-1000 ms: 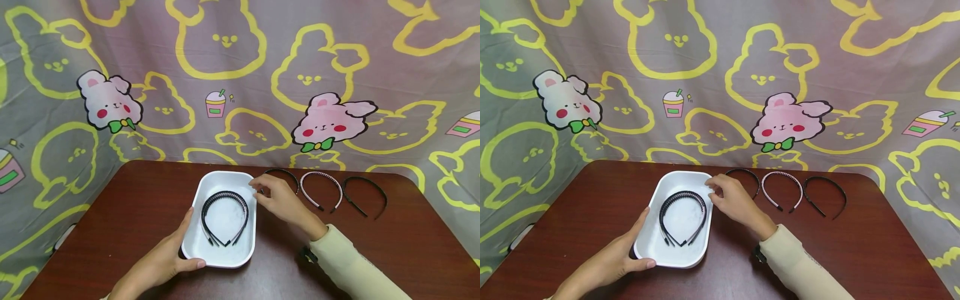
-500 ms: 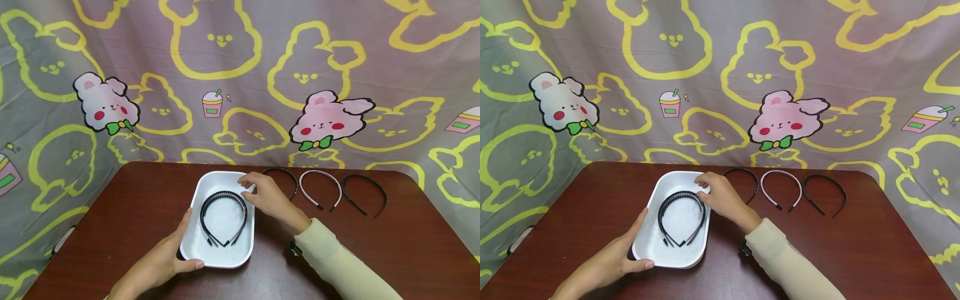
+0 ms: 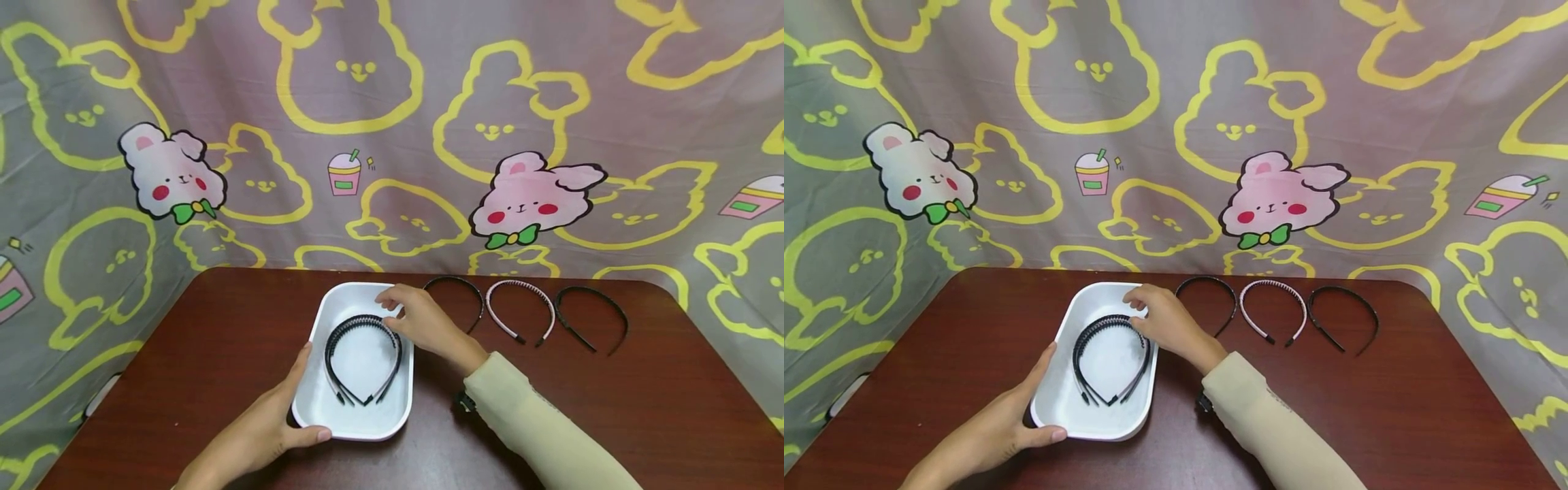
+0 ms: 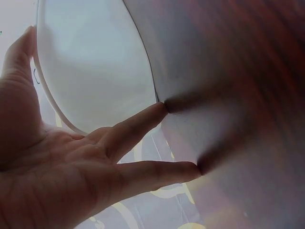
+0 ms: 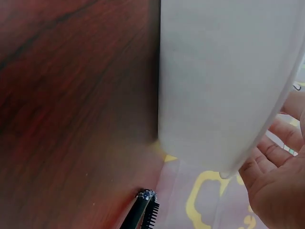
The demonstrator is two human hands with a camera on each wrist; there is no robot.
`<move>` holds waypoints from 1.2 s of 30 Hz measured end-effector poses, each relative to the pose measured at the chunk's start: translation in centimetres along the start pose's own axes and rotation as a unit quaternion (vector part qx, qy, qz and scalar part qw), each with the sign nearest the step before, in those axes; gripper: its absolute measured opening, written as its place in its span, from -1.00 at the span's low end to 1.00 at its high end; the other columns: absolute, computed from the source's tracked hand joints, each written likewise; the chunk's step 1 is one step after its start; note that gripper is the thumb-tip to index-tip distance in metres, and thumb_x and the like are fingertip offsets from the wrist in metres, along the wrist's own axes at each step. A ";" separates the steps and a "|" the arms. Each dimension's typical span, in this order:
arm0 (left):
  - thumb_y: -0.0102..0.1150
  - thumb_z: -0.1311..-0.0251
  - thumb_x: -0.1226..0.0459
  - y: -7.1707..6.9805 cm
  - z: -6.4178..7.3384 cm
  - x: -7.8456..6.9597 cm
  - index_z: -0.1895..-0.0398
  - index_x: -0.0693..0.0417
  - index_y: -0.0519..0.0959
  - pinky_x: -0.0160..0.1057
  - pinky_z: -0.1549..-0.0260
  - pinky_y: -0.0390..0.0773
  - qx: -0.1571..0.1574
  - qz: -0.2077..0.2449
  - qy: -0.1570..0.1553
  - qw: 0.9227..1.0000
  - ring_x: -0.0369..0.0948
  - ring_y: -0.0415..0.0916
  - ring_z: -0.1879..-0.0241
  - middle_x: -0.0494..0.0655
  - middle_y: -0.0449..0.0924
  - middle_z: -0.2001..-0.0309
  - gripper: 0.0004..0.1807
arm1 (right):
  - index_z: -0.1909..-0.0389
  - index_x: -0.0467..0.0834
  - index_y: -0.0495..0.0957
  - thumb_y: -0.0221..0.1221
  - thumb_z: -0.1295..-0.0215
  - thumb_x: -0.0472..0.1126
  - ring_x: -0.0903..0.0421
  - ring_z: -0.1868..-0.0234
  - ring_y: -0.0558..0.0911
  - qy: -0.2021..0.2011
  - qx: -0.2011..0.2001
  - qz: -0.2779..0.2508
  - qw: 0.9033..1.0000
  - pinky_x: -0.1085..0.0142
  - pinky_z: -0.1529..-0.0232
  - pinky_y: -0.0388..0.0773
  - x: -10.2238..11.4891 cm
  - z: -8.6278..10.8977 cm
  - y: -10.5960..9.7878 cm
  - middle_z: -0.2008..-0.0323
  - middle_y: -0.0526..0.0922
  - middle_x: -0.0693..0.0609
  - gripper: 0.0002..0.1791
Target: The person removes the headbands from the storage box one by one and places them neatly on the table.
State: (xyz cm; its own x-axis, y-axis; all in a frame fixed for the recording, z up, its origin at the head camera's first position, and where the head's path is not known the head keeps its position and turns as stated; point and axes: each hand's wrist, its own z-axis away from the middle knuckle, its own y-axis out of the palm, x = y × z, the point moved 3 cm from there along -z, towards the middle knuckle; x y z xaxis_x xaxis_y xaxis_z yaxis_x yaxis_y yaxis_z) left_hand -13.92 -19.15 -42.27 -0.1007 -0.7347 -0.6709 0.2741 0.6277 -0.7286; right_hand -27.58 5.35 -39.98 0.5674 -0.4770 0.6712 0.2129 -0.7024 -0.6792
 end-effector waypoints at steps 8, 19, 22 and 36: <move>0.62 0.02 -0.13 0.1 0.0 0.1 -0.74 -0.07 -0.24 -0.08 -0.35 0.43 0.002 -0.001 -0.005 1.000 0.02 0.34 -0.46 0.11 0.08 -0.66 0.45 | -0.08 -0.29 0.68 0.33 -0.29 -0.44 0.00 0.13 0.67 0.002 0.028 0.011 1.000 0.27 0.10 0.62 -0.1 -1.0 0.8 0.13 0.74 -0.17 -0.67; 0.62 0.02 -0.12 0.1 0.0 0.0 -0.74 -0.09 -0.24 -0.12 -0.33 0.44 0.002 0.003 -0.004 1.000 0.02 0.35 -0.45 0.13 0.08 -0.66 0.45 | -0.05 -0.31 0.69 0.34 -0.26 -0.45 0.01 0.13 0.69 -0.023 0.053 0.035 0.998 0.30 0.08 0.62 -0.5 -2.0 1.3 0.13 0.76 -0.15 -0.67; 0.62 0.03 -0.12 0.1 0.0 0.0 -0.74 -0.09 -0.24 -0.13 -0.32 0.45 0.001 0.004 -0.004 1.000 0.02 0.36 -0.44 0.13 0.08 -0.66 0.45 | -0.06 -0.30 0.68 0.34 -0.26 -0.45 0.01 0.12 0.69 -0.020 0.059 0.036 0.997 0.30 0.07 0.61 -0.5 -2.2 1.4 0.14 0.76 -0.15 -0.67; 0.62 0.02 -0.13 0.1 0.0 0.1 -0.74 -0.08 -0.24 -0.12 -0.31 0.46 -0.001 0.002 -0.002 1.000 0.02 0.37 -0.43 0.13 0.09 -0.66 0.45 | -0.13 -0.27 0.66 0.32 -0.30 -0.45 0.01 0.05 0.67 0.012 0.099 0.044 0.994 0.15 -0.01 0.63 -0.5 -3.3 1.9 0.09 0.75 -0.14 -0.63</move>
State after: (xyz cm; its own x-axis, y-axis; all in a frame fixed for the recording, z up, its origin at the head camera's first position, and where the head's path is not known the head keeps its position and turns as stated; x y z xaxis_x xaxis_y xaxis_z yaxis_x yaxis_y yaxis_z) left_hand -13.93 -19.10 -42.42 -0.0966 -0.7333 -0.6730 0.2725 0.6308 -0.7265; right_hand -30.11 2.55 -40.65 0.5718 -0.5470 0.6114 0.3172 -0.5400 -0.7796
